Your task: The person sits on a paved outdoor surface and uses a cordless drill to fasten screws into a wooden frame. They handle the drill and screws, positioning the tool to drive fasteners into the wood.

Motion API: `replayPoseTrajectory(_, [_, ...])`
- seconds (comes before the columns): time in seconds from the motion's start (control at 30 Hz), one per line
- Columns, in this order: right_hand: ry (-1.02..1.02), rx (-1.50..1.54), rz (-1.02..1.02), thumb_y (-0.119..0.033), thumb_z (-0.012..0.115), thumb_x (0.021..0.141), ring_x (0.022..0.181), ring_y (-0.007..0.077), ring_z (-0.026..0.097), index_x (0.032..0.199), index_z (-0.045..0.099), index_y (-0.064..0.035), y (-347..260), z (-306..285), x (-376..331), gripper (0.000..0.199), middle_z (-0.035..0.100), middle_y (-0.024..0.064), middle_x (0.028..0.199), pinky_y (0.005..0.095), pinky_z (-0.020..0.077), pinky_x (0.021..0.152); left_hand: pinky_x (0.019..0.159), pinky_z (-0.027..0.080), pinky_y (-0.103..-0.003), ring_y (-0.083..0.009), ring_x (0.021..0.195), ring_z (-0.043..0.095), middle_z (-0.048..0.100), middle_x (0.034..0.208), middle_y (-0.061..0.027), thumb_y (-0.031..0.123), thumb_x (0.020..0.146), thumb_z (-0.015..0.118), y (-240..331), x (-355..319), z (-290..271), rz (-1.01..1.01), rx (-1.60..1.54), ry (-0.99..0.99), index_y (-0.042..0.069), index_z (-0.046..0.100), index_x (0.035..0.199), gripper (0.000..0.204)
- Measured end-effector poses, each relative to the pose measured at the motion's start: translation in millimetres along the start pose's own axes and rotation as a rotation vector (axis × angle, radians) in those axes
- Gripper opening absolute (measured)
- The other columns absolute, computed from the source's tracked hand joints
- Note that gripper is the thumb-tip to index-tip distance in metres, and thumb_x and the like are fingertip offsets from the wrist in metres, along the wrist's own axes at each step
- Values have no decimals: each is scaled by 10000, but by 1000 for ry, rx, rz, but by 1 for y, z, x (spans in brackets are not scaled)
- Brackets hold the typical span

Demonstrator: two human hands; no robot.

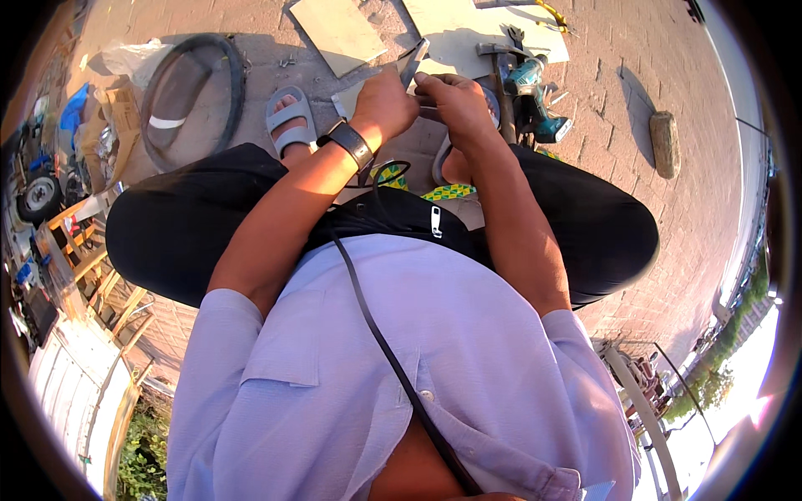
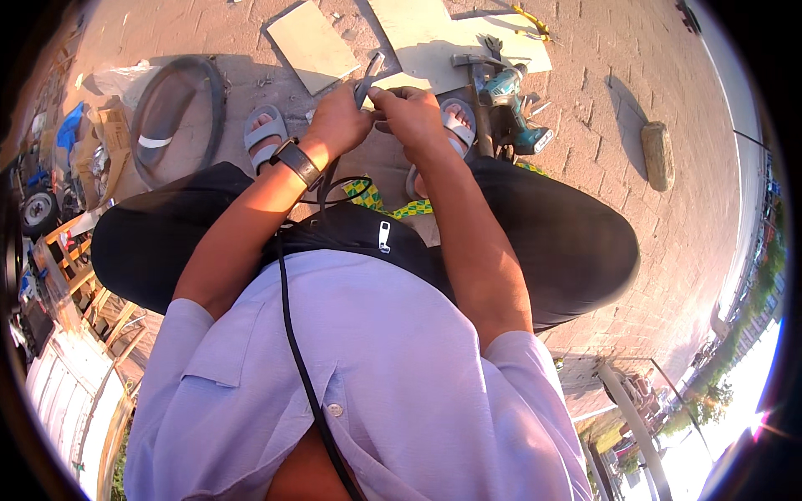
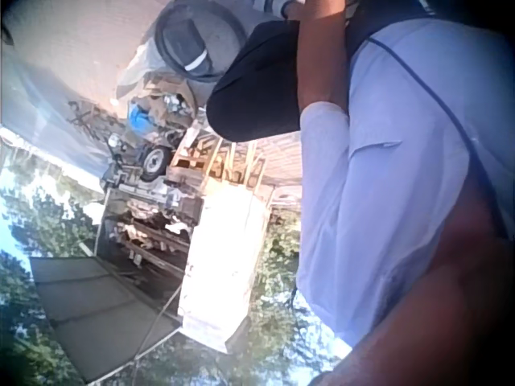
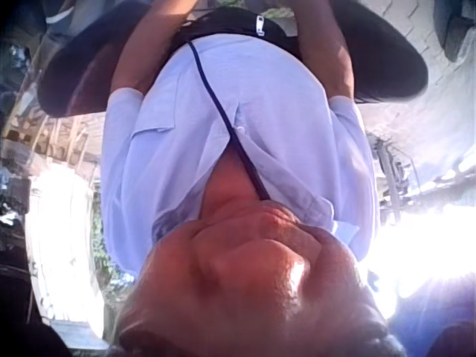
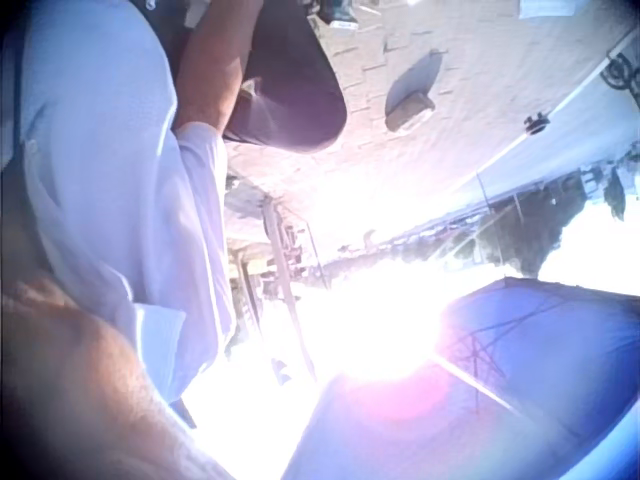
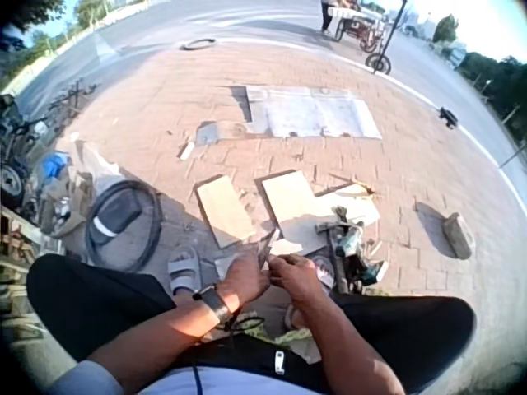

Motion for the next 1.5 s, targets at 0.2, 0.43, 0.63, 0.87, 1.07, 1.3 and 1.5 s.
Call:
replayPoseTrajectory(0.2, [0, -186, -19, -232, 735, 929, 874, 172, 693, 1155, 702, 86, 1, -5, -2, 392, 734, 121, 1022, 303, 554, 758, 891, 546, -415, -347, 1050, 700, 710, 1117, -208, 294, 775, 837, 3, -14, 14, 207, -190, -128, 14, 592, 1220, 579])
replayPoseTrajectory(0.43, [88, -227, -57, -162, 773, 822, 707, 154, 669, 967, 740, 95, 12, -14, 8, 297, 735, 117, 840, 323, 527, 616, 934, 530, -385, -294, 1097, 685, 698, 1184, -217, 356, 743, 844, -6, -16, 8, 196, -226, -300, -25, 566, 1329, 751])
replayPoseTrajectory(0.63, [109, -343, -57, -122, 738, 852, 692, 159, 663, 974, 736, 94, -2, -3, 2, 248, 716, 97, 845, 310, 537, 603, 1034, 501, -385, -374, 1229, 632, 614, 1341, -318, 466, 641, 861, -22, -4, 0, 123, -307, -249, -130, 410, 1489, 1130])
replayPoseTrajectory(0.87, [91, -774, -180, -196, 701, 774, 691, 235, 711, 917, 756, 33, -22, 7, 3, 275, 718, 151, 739, 385, 549, 664, 1127, 439, -405, -349, 1374, 531, 522, 1476, -294, 305, 794, 803, -26, 2, -17, 116, -295, -241, -84, 431, 1496, 884])
replayPoseTrajectory(1.07, [20, -781, -175, -226, 703, 761, 743, 308, 730, 892, 745, 37, -32, 14, 7, 297, 723, 199, 761, 414, 555, 713, 1022, 521, -351, -296, 1223, 656, 675, 1299, -245, 201, 854, 738, -38, 13, -43, 201, -231, -30, -77, 575, 1377, 615])
replayPoseTrajectory(1.3, [73, -861, -364, -264, 715, 751, 762, 392, 712, 866, 731, 43, -28, 43, 10, 329, 702, 259, 791, 451, 560, 725, 915, 539, -332, -250, 1035, 721, 752, 1114, -188, 239, 905, 669, -24, 10, -64, 208, -137, 72, -41, 685, 1203, 409])
replayPoseTrajectory(1.5, [93, -980, -368, -279, 732, 765, 792, 417, 713, 898, 736, 41, -9, 39, 16, 346, 721, 258, 843, 450, 570, 755, 861, 555, -327, -221, 1001, 718, 741, 1132, -197, 246, 925, 659, -39, 4, -47, 155, -288, 56, -92, 622, 1317, 519])
Point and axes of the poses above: each hand's wrist, its own x-axis towards the middle knuckle, its own z-axis out of the palm, y = z × x, the point moved 3 cm from there along x, towards the middle knuckle
